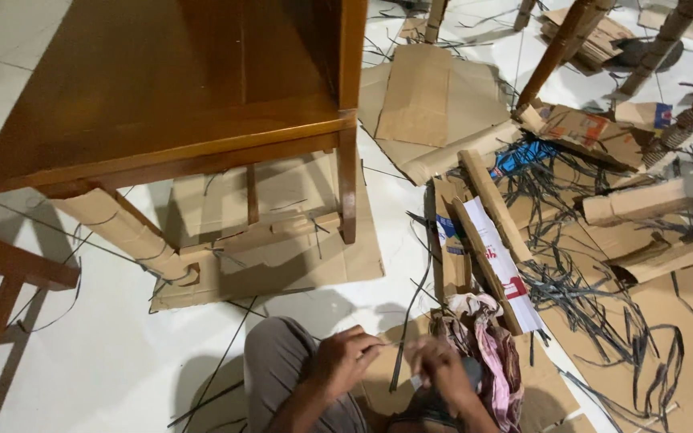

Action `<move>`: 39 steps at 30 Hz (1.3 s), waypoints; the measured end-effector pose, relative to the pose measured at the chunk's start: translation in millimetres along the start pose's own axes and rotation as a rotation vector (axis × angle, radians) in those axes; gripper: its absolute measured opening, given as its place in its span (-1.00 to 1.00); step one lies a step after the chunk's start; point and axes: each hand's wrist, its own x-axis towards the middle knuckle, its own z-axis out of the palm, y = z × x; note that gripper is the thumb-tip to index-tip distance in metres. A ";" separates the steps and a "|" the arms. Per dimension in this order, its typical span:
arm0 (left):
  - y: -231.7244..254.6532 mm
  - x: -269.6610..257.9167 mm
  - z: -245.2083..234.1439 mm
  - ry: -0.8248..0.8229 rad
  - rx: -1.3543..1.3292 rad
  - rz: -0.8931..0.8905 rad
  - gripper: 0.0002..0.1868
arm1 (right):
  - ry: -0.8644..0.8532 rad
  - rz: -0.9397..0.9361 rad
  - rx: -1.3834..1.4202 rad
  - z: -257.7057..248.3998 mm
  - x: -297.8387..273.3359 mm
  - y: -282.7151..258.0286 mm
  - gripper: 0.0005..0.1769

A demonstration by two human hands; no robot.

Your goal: Wrapping the legs of a wooden chair with protective cardboard and securing them with plastic ties

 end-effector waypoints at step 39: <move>-270.3 85.2 -141.7 0.186 0.765 0.278 -0.58 | 0.325 0.169 0.054 228.5 150.4 -35.2 -0.74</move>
